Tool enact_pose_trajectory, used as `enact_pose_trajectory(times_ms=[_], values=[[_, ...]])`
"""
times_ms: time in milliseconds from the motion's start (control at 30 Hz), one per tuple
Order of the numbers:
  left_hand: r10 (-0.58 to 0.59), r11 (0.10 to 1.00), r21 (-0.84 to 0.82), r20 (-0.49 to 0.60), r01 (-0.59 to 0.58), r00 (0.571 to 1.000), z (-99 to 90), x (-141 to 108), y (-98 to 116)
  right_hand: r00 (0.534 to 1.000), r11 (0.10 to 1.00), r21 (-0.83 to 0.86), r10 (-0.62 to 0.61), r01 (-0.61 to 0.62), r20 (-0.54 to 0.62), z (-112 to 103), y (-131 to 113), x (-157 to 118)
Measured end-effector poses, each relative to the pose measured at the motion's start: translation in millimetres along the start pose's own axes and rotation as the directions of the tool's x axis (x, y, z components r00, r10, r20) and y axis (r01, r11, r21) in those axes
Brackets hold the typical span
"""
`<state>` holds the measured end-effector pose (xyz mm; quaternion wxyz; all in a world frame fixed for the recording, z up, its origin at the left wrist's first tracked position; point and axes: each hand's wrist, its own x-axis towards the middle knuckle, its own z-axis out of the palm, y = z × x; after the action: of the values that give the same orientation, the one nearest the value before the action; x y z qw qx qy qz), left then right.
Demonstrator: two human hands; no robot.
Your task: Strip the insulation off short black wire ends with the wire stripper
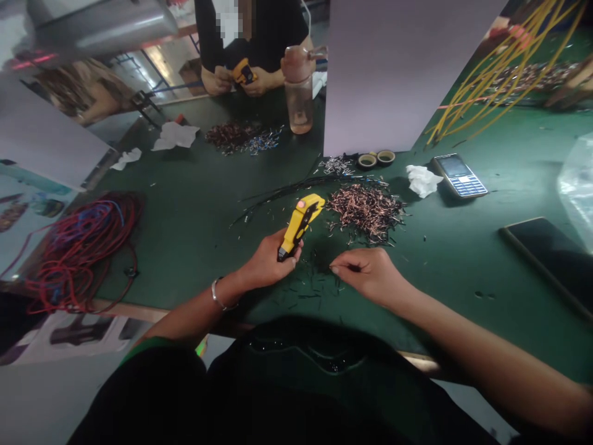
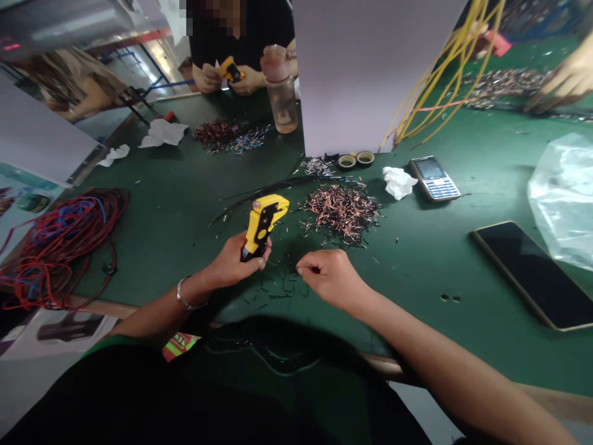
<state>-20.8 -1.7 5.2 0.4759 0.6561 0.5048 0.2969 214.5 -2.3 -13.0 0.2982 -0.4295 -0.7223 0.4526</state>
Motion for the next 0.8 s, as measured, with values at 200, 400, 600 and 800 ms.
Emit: enact_pose_trajectory(times_ms=[200, 400, 600, 800], values=[[-0.009, 0.935, -0.353, 0.048, 0.026, 0.999, -16.7, 9, -10, 0.973, 0.962, 0.179, 0.221, -0.206, -0.068, -8, 3, 7], [-0.008, 0.849, -0.525, 0.102, 0.061, 0.995, -22.2, 11, -14, 0.951, 0.919, 0.288, 0.301, -0.268, -0.076, -7, 0, 9], [-0.04, 0.827, -0.55, 0.147, 0.116, 0.988, -23.6, 9, -4, 0.934, 0.891, 0.34, 0.347, -0.3, -0.085, -8, 1, 11], [-0.071, 0.859, -0.486, 0.192, 0.157, 0.979, -26.8, 5, 6, 0.932, 0.881, 0.395, 0.336, -0.261, -0.136, -12, 0, 13]])
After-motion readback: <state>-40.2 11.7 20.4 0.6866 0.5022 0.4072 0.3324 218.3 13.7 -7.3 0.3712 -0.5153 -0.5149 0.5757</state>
